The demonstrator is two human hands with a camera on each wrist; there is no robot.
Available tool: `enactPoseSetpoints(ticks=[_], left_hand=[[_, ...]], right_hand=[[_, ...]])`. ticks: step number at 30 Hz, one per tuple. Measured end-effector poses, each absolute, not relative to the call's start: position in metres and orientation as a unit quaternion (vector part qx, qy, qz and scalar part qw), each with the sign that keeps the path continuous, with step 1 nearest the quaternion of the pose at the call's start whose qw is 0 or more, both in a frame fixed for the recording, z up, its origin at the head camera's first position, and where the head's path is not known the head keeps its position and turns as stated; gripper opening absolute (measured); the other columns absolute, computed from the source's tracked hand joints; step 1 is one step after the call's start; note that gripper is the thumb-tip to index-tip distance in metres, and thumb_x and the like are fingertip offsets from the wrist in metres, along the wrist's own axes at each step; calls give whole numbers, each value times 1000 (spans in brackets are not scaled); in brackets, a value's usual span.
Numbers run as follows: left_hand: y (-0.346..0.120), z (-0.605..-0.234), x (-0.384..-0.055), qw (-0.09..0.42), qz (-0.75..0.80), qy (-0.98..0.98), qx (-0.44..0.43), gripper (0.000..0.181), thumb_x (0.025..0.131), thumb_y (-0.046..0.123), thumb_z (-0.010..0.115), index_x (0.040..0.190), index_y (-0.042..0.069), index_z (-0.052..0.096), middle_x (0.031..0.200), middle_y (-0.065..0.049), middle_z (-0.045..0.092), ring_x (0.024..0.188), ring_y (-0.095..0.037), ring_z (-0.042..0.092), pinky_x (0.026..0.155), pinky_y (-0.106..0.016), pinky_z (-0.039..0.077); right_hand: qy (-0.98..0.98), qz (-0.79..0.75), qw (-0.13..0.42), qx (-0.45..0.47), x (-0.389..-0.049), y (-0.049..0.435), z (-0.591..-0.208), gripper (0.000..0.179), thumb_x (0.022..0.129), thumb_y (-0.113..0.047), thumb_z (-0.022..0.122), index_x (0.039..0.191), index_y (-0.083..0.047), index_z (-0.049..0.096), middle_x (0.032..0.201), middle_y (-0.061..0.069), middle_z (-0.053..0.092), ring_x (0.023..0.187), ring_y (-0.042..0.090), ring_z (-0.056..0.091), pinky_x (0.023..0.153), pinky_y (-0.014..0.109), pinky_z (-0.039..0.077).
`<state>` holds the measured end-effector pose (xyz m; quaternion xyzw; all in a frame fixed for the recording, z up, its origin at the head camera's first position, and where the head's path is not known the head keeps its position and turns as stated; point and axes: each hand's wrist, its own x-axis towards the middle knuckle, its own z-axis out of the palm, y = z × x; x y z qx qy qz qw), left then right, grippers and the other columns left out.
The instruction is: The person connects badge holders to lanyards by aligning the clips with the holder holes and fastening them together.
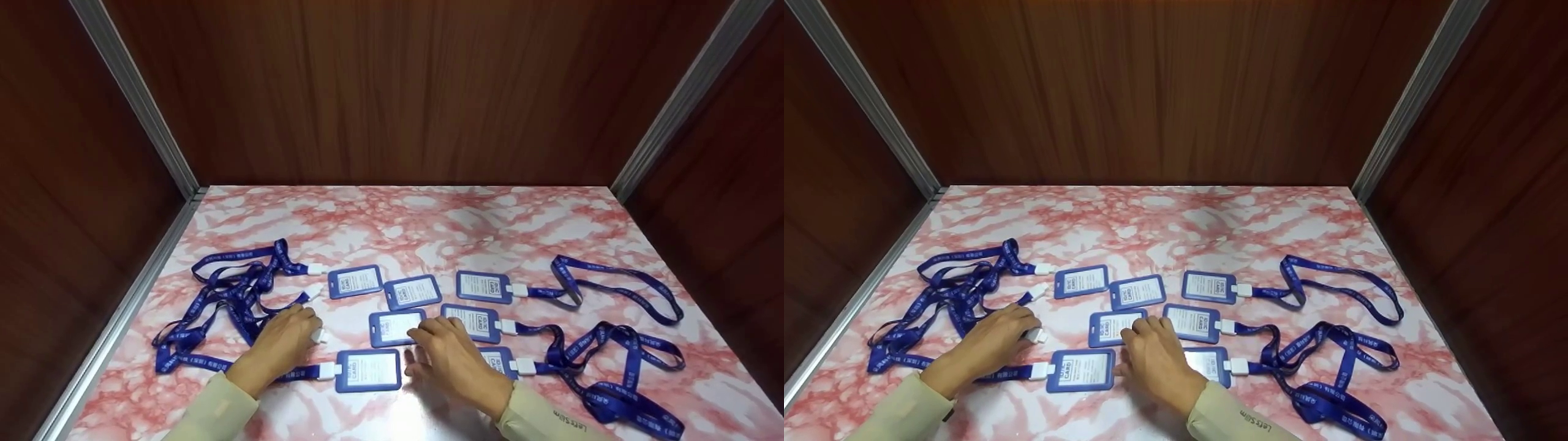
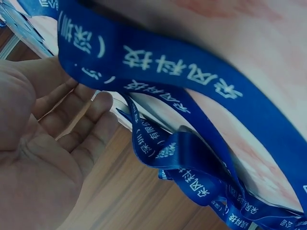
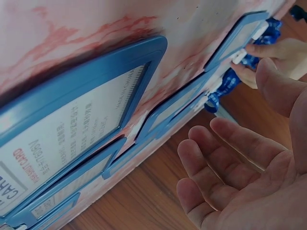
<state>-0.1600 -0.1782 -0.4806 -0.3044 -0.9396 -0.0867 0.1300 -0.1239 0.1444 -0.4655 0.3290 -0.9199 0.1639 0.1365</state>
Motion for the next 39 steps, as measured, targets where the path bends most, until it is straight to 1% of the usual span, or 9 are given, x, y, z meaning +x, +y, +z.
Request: enactPoseSetpoints(ticks=[4, 8, 13, 22, 27, 33, 39], left_hand=[[-178, -480, -159, 132, -77, -943, -297, 19, 74, 4, 84, 82, 6, 67, 83, -6, 62, 87, -30, 61, 85, -45, 52], [-176, -480, -158, 128, -76, -946, -288, 22, 78, 12, 87, 84, 5, 67, 85, -7, 63, 88, -31, 61, 86, -46, 52], [-174, -479, -157, 126, -79, -947, -286, 22, 79, 14, 86, 83, 6, 66, 85, -7, 62, 89, -31, 60, 86, -46, 52], [-173, -477, -155, 131, -92, -944, -287, 22, 81, 17, 85, 84, 7, 66, 87, -6, 63, 92, -31, 61, 88, -46, 51], [-173, -475, -152, 130, -99, -944, -285, 21, 83, 18, 84, 86, 6, 67, 88, -5, 63, 93, -29, 61, 89, -46, 51], [-173, -474, -150, 127, -111, -945, -282, 21, 84, 19, 84, 86, 7, 67, 88, -5, 63, 93, -29, 60, 89, -46, 51], [-174, -475, -149, 131, -113, -945, -279, 21, 84, 21, 84, 86, 8, 66, 87, -4, 62, 93, -28, 60, 89, -46, 50]], right_hand=[[-918, 155, 149, 333, -125, 145, -465, 48, 74, -34, 91, 109, -8, 73, 98, -1, 66, 93, 19, 58, 83, 39, 44], [-916, 142, 166, 337, -127, 146, -465, 49, 71, -35, 92, 108, -8, 72, 99, 0, 67, 93, 19, 59, 82, 39, 44], [-913, 143, 179, 338, -131, 146, -465, 51, 70, -34, 92, 108, -7, 73, 101, 3, 69, 93, 21, 61, 82, 40, 46], [-922, 161, 136, 324, -137, 148, -464, 54, 75, -33, 91, 118, -6, 71, 114, 7, 71, 105, 25, 63, 91, 46, 48], [-921, 180, 126, 323, -141, 150, -466, 58, 76, -32, 91, 123, -5, 69, 121, 9, 71, 113, 28, 64, 96, 50, 48], [-918, 197, 129, 318, -144, 151, -467, 61, 77, -32, 91, 125, -4, 68, 122, 13, 70, 115, 30, 64, 99, 52, 46], [-922, 196, 128, 310, -148, 150, -468, 61, 76, -33, 90, 125, -4, 69, 122, 12, 70, 117, 31, 63, 104, 52, 44]])
